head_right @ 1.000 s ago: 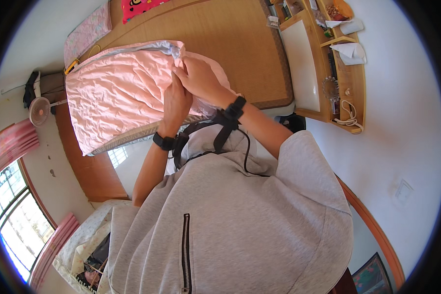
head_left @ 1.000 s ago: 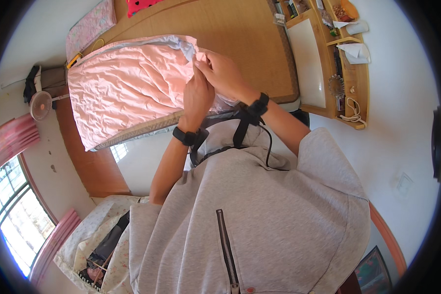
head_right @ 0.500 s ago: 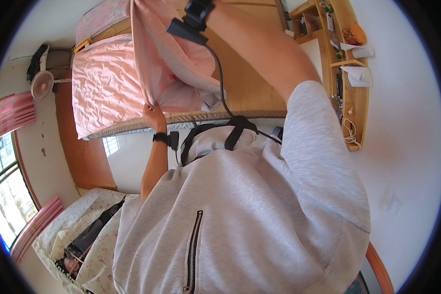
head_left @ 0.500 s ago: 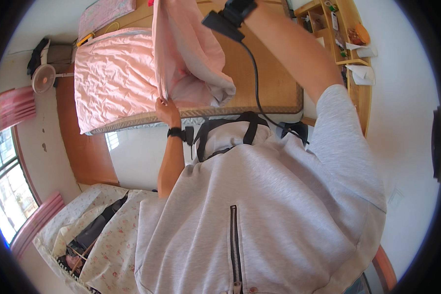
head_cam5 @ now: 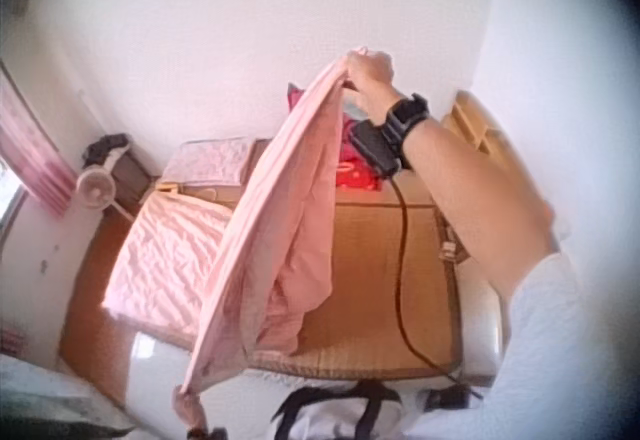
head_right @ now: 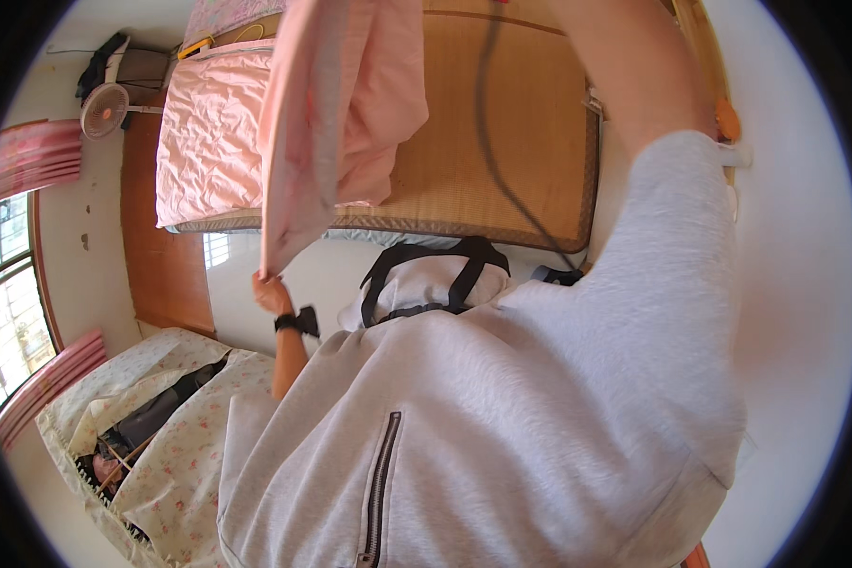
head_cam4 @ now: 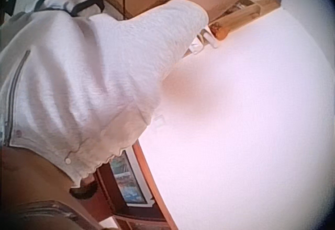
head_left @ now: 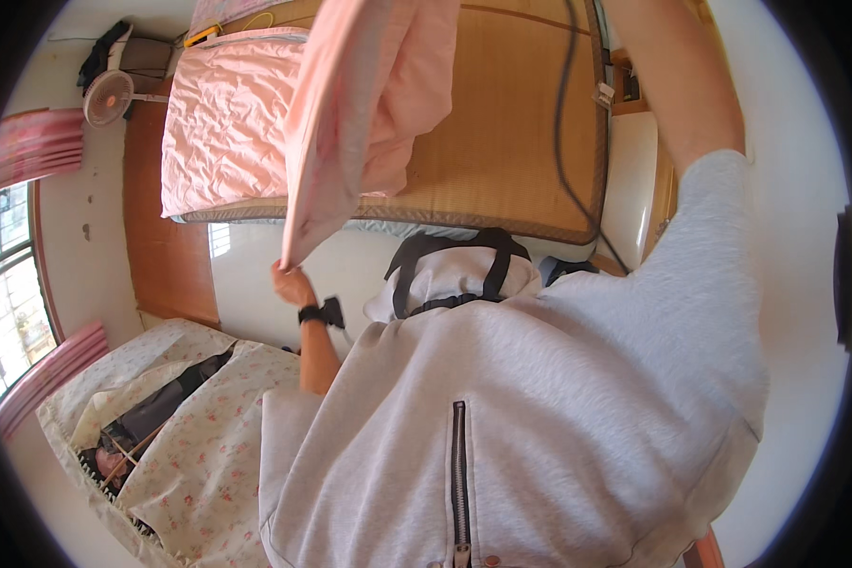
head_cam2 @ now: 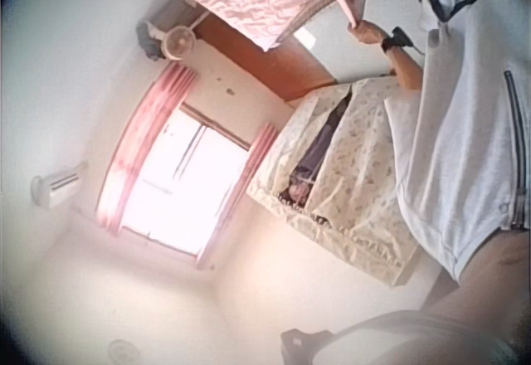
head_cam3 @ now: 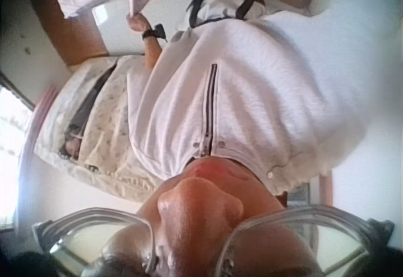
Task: Spreading a sheet and arranging a pillow on a bed.
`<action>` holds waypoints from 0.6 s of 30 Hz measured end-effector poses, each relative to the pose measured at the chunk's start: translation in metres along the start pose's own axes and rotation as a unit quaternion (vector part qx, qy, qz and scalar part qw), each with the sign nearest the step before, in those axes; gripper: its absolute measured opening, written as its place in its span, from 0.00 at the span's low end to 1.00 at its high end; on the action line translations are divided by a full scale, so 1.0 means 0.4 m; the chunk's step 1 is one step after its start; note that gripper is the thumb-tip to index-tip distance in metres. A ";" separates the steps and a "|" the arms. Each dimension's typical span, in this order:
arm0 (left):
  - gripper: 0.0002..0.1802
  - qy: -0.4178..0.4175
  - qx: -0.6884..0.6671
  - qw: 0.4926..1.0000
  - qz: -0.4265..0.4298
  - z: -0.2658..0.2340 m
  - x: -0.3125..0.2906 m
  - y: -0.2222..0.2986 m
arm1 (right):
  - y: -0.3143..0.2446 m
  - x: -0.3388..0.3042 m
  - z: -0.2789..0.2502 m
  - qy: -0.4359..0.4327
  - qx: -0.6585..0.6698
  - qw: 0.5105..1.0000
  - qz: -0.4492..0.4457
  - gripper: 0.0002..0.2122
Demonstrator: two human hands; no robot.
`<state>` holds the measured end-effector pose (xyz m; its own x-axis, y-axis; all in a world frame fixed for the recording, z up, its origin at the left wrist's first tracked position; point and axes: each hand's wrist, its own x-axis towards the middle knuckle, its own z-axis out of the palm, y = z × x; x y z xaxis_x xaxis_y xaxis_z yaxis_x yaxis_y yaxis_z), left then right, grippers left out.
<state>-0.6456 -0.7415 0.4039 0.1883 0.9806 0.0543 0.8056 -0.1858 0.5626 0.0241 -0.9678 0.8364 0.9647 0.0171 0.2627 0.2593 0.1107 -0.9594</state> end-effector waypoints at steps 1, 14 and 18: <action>0.10 0.002 0.046 0.998 0.041 -0.047 0.005 0.143 | 0.073 0.063 -0.156 0.028 0.033 0.998 0.040 0.10; 0.11 0.081 -0.140 0.983 0.086 -0.296 0.144 0.414 | 0.497 0.013 -0.979 -0.038 -0.196 0.951 0.235 0.11; 0.14 -0.212 -0.632 0.744 -0.045 -0.299 0.287 0.352 | 0.448 0.047 -0.804 -0.091 -0.152 0.956 0.232 0.13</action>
<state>-0.5777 -0.6478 0.5879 0.5419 0.8280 -0.1443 -0.2951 0.3482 0.8898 0.1032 -1.2671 0.6363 0.9623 0.1697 -0.2124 -0.1677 -0.2444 -0.9551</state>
